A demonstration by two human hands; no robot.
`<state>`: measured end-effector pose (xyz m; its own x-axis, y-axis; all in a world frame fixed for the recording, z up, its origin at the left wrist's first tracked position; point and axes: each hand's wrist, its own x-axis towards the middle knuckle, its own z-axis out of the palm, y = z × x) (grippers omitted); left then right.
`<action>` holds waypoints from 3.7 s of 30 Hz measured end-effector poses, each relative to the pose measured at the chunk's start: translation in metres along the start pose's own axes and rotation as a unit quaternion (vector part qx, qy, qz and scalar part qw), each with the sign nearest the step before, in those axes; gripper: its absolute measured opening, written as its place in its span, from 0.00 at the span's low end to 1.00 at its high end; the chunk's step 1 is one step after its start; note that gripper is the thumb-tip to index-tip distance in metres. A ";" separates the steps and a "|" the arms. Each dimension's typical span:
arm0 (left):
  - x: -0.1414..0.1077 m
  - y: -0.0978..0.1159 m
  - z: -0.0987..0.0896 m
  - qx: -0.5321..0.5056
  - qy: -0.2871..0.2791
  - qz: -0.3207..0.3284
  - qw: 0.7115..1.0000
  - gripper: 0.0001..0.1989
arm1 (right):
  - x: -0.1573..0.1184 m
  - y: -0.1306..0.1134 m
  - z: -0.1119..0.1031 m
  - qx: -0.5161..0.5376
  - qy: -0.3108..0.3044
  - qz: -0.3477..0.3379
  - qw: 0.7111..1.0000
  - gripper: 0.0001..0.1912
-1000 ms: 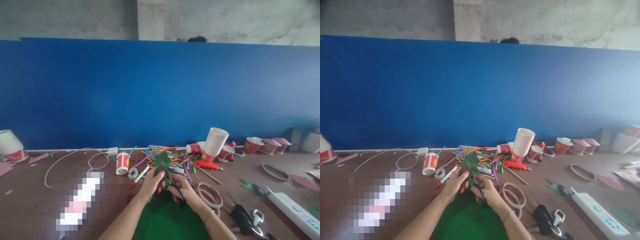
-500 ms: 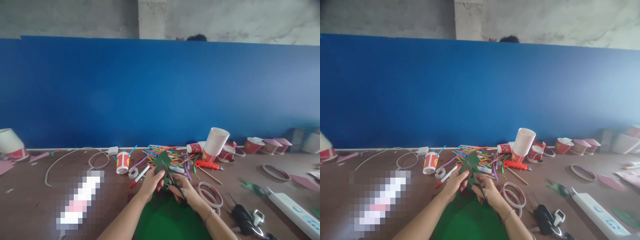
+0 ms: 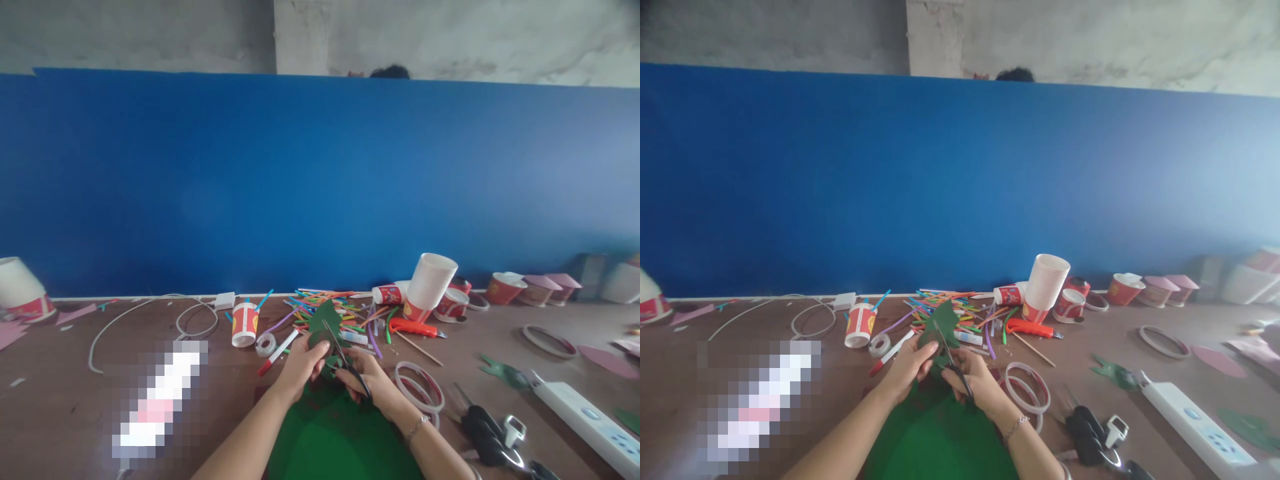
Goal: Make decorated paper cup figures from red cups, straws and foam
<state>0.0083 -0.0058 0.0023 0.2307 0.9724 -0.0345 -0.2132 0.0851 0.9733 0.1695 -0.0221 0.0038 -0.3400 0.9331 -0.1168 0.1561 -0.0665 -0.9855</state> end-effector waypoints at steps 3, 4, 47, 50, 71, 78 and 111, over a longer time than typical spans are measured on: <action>0.000 0.000 0.000 -0.009 0.004 -0.002 1.000 0.15 | 0.000 -0.001 0.000 -0.002 0.003 0.001 1.000 0.28; 0.000 0.001 0.000 -0.013 0.006 -0.005 1.000 0.15 | 0.000 -0.001 0.001 -0.001 0.006 0.000 1.000 0.27; 0.001 0.001 -0.001 -0.019 0.011 -0.018 1.000 0.17 | -0.001 -0.003 0.000 -0.011 -0.021 -0.014 1.000 0.23; 0.001 0.001 -0.002 -0.033 -0.003 -0.029 0.999 0.17 | 0.000 0.002 0.001 0.000 -0.016 -0.009 1.000 0.27; -0.001 -0.002 0.000 0.023 -0.020 -0.017 0.999 0.11 | 0.002 0.002 -0.002 0.076 0.105 -0.042 0.991 0.29; -0.004 -0.001 0.006 0.089 -0.109 -0.032 0.990 0.14 | 0.004 -0.004 0.001 0.151 0.120 -0.071 0.979 0.28; 0.001 -0.001 0.004 -0.051 0.090 0.034 0.994 0.16 | 0.002 0.005 0.004 0.012 -0.008 -0.027 1.000 0.19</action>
<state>0.0128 -0.0057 0.0026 0.0409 0.9990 -0.0182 -0.3202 0.0304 0.9469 0.1656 -0.0217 -0.0021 -0.3617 0.9301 -0.0646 0.1154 -0.0241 -0.9930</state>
